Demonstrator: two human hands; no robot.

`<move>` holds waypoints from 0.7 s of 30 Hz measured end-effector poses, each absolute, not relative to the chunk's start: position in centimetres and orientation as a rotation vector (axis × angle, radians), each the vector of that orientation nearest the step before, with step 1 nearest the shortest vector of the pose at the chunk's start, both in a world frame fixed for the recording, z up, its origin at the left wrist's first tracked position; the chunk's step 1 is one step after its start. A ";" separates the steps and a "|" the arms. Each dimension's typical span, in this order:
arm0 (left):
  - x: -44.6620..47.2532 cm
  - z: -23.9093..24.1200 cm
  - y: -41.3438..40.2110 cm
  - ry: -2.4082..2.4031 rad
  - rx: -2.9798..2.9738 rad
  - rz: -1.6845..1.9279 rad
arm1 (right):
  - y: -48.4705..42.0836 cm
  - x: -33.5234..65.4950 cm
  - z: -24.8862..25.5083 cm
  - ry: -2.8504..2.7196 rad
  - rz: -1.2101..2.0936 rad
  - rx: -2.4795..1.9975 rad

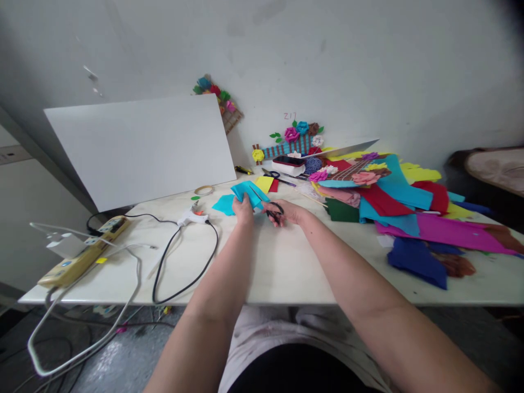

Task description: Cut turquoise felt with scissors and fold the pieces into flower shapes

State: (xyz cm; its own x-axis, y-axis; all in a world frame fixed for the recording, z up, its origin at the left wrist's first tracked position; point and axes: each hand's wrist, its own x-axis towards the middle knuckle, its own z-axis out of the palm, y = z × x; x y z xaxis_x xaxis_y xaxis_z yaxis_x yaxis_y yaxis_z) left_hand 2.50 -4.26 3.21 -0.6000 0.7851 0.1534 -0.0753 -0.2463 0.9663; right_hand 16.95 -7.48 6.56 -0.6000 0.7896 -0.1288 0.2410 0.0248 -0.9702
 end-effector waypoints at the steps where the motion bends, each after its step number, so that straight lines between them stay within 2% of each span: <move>1: 2.5 3.2 -4.2 1.421 0.878 1.903 | -7.5 16.9 6.6 -1.853 1.605 -1.049; 21: 2.0 2.9 -3.7 1.470 0.819 1.879 | -7.0 16.7 5.8 -1.851 1.552 -1.036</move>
